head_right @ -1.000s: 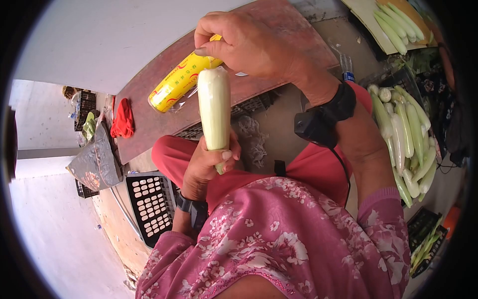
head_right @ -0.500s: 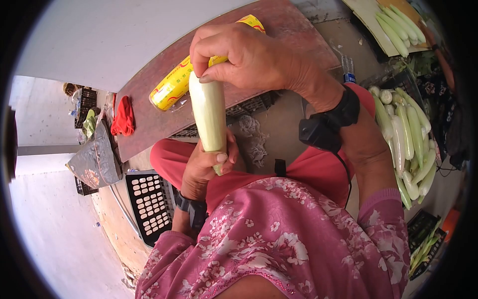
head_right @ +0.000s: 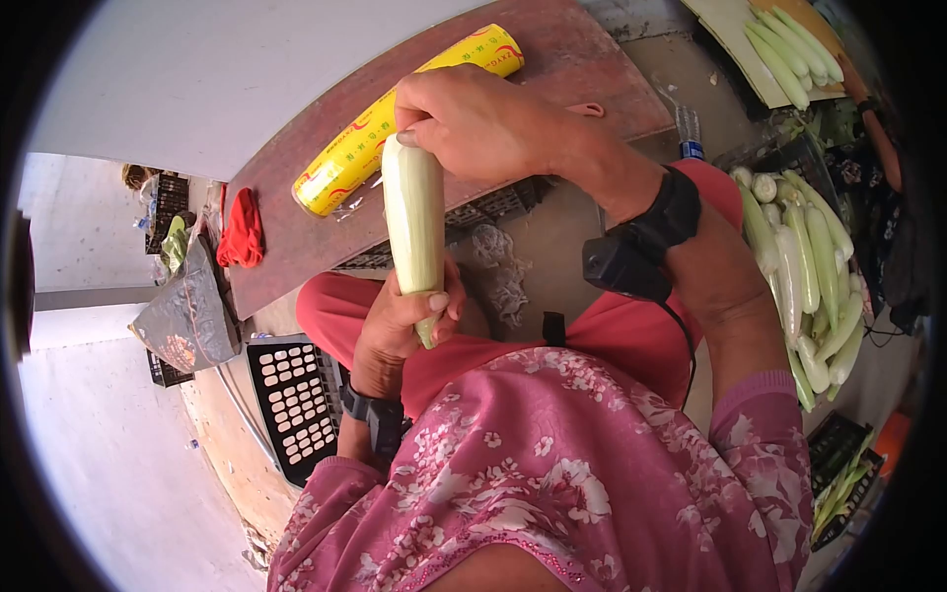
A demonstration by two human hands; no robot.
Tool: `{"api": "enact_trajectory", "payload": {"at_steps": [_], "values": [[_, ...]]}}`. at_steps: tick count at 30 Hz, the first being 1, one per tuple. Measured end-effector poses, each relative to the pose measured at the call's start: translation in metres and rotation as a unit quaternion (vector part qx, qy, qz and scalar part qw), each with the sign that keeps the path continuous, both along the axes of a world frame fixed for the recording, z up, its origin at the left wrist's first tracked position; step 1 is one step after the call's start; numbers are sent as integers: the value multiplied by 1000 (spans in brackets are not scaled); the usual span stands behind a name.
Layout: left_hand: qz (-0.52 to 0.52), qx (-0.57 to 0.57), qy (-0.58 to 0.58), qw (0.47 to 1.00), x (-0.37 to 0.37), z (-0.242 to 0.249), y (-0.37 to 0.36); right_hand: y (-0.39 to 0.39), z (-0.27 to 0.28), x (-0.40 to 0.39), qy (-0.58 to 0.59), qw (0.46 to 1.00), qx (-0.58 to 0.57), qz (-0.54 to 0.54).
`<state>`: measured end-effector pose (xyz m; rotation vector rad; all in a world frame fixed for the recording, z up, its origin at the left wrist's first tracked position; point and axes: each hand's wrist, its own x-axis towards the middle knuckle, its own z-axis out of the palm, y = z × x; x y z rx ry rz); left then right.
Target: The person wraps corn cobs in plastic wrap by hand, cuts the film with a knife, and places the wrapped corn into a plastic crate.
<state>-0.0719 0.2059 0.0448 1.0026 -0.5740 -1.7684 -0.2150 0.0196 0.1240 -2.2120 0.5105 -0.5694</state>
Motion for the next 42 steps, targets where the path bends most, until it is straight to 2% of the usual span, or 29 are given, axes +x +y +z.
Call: {"api": "enact_trajectory", "payload": {"at_steps": [5, 8, 11, 14, 20, 23, 28, 35, 42], "values": [[-2, 25, 39, 999, 2, -2, 3, -3, -18, 9, -24, 999, -12, -23], [20, 34, 26, 999, -1, -2, 1, -2, -29, 15, -68, 996, -32, -53], [54, 43, -39, 997, 0, -3, -1, -5, -37, 20, -95, 981, -120, -121], [59, 36, -62, 996, 1, 1, 0, -9, -35, 20, -127, 984, -69, -107], [62, 26, -106, 992, 1, -2, 1, -8, -21, 9, -142, 979, -139, 32], [70, 33, -109, 991, -1, 0, 0, -5, -20, 8, -114, 981, -155, 31], [71, 39, -132, 988, -3, 0, -1, -4, -20, 6, -84, 966, -243, 29], [67, 53, -162, 983, -5, 3, -4, -4, -21, 2, -38, 913, -405, 32], [66, 58, -147, 985, -6, 6, -5, -4, -26, 3, 13, 894, -447, 22]]}}
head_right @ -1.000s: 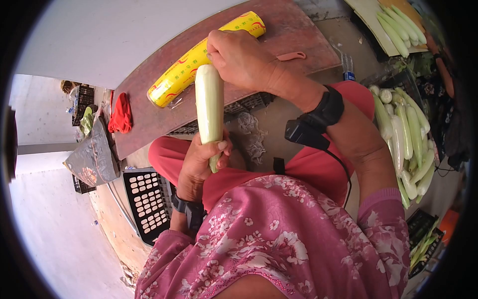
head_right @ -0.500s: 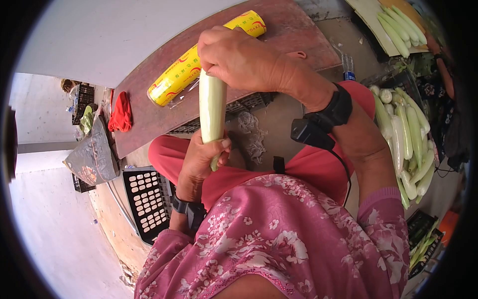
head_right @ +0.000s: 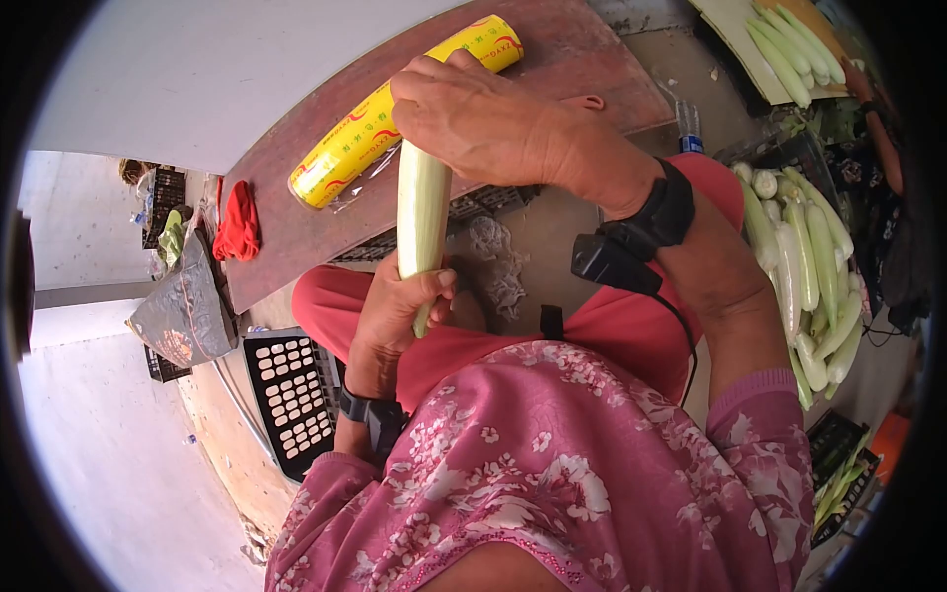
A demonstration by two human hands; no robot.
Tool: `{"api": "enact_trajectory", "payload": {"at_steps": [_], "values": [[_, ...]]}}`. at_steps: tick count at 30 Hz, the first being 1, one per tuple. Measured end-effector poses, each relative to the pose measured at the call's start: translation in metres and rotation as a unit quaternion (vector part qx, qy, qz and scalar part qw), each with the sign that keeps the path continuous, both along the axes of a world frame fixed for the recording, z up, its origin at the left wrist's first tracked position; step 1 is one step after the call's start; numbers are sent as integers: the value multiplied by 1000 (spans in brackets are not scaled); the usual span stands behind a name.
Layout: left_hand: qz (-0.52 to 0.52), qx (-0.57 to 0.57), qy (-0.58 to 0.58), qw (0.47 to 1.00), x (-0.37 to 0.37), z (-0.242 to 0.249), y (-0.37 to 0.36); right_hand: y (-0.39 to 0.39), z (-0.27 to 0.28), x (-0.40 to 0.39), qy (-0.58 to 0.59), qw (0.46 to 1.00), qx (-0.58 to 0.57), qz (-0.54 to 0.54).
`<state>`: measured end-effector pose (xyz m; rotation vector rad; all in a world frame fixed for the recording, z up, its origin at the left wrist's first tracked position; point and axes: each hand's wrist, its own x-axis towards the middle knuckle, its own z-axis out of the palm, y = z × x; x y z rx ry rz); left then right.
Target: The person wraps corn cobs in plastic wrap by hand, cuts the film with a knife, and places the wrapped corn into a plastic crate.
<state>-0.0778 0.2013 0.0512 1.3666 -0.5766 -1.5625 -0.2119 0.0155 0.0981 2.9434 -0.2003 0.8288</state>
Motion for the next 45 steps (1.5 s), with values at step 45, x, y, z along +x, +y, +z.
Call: {"api": "enact_trajectory", "payload": {"at_steps": [45], "values": [[-33, -121, 275, 953, 13, -18, 14, 13, -26, 24, -172, 552, 806, 125]]}}
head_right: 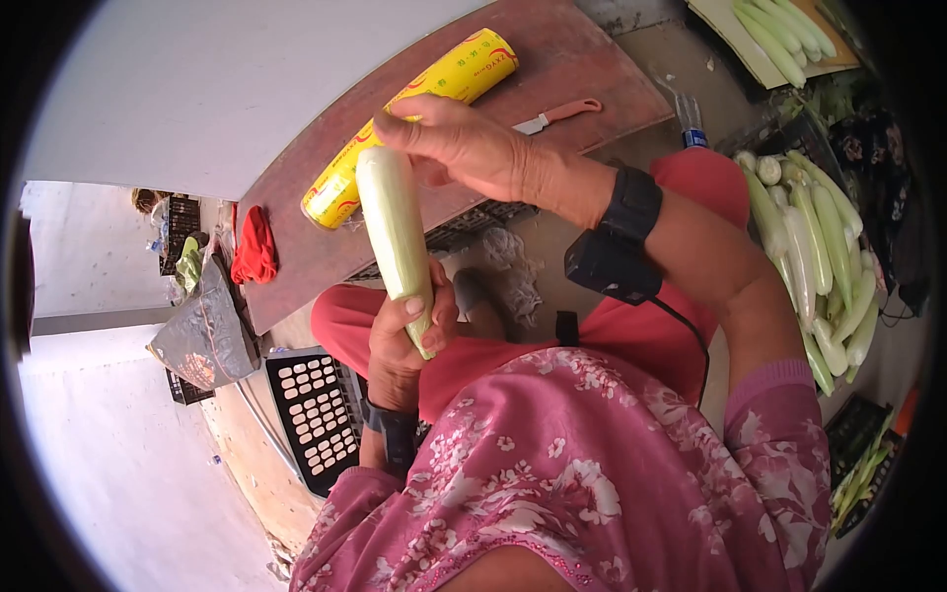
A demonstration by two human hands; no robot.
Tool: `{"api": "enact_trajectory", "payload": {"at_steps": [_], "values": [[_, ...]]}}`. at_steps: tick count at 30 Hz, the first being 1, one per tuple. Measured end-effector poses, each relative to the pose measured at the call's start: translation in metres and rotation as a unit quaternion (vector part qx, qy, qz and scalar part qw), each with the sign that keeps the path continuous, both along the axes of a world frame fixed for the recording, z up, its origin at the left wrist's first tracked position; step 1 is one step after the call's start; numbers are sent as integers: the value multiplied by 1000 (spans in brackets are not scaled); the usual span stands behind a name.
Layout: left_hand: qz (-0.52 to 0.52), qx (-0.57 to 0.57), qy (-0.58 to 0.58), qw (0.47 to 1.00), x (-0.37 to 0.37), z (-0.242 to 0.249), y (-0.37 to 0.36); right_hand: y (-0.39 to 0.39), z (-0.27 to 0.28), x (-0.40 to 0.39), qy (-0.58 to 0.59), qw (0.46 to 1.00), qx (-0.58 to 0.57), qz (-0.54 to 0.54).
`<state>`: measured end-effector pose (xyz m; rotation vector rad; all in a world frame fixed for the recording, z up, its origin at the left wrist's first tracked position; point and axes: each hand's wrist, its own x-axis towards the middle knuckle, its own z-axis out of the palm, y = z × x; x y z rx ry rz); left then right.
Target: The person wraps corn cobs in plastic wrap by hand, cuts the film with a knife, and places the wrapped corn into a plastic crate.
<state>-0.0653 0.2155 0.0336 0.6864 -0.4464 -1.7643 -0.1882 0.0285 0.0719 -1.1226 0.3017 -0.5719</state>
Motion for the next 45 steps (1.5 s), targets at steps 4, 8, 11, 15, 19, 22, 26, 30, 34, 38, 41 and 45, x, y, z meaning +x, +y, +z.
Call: {"api": "enact_trajectory", "payload": {"at_steps": [4, 8, 11, 15, 19, 22, 26, 30, 34, 38, 41, 45], "values": [[-18, -10, -95, 995, -2, 0, 0, 28, 5, 1, -70, 994, 63, 57], [-33, -25, -197, 979, -3, -5, -4, 37, 16, 1, -56, 994, -84, 29], [-43, -33, -226, 973, -7, -2, -8, 40, 17, 0, -32, 983, -175, -41], [-18, -7, -258, 966, -22, 4, -24, 31, 23, -1, -10, 996, -33, -80], [81, 49, -321, 942, -39, 6, -44, 0, 8, 5, -45, 986, 67, -145], [128, 25, -420, 898, -45, 13, -56, -14, 4, 4, -57, 980, 67, -177], [241, -89, -619, 742, -45, -3, -68, -19, 19, 3, -52, 970, 24, -236], [313, -104, -667, 668, -52, 1, -78, -31, 18, 2, -139, 969, -17, -202], [375, -137, -644, 653, -51, -8, -85, -30, 28, 2, -130, 960, 26, -248], [294, -64, -591, 748, -21, -55, -62, -61, 43, -17, -182, 941, 88, -270], [244, 4, -469, 848, 4, -77, -50, -82, 35, -22, -189, 930, 157, -272], [213, 35, -382, 898, 19, -38, -57, -70, 35, -21, -173, 934, 125, -285]]}}
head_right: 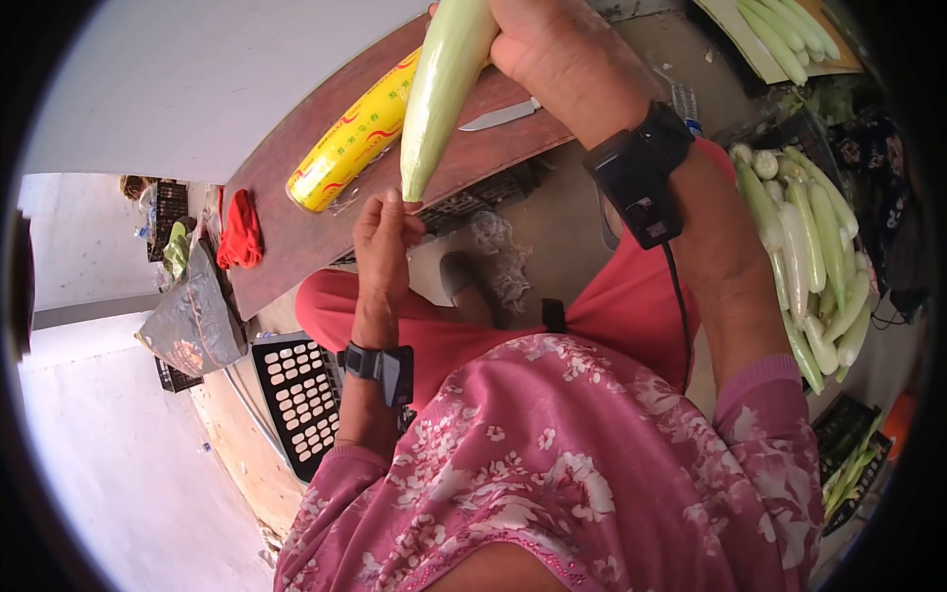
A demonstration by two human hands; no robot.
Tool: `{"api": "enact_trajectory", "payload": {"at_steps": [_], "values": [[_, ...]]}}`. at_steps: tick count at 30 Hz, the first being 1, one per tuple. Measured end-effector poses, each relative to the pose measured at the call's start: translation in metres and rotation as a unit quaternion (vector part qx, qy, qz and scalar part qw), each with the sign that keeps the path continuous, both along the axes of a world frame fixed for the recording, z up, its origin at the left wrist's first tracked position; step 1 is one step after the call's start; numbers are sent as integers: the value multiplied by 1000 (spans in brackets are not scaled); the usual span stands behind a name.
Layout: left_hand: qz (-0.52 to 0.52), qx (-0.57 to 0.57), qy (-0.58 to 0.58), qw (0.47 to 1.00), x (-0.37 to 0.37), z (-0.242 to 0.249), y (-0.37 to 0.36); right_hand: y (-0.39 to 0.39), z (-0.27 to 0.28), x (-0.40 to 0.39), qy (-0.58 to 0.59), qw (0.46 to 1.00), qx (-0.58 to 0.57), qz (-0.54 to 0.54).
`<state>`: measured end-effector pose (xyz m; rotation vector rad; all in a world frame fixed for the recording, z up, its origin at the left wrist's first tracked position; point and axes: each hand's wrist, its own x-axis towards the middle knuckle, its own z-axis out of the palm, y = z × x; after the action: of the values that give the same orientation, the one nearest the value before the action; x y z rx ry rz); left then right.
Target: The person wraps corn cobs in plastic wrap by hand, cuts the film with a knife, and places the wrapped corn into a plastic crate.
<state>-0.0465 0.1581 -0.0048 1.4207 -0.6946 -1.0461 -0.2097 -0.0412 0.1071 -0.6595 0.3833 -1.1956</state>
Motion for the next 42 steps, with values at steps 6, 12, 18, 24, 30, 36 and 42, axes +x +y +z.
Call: {"api": "enact_trajectory", "payload": {"at_steps": [6, 12, 18, 24, 30, 36, 42], "values": [[-116, -89, 156, 977, -13, 62, -37, 34, 6, -11, 11, 993, -89, 78], [-134, -17, -130, 982, -41, 75, -44, 9, -23, 19, 103, 990, -40, 89], [-57, -106, -351, 929, -65, 49, -32, 20, -25, 25, 131, 985, -2, 108], [-178, 33, 51, 982, -44, 59, -4, 9, -15, 16, 94, 979, 35, 179], [-223, -73, 204, 950, -38, 51, 23, -12, -4, -4, -56, 980, 13, 188], [-211, -105, 219, 947, -35, 61, 31, 33, 2, 3, -67, 931, -134, 332], [-253, -96, 218, 938, -32, 56, 32, 71, 20, 6, 37, 897, -265, 352]]}}
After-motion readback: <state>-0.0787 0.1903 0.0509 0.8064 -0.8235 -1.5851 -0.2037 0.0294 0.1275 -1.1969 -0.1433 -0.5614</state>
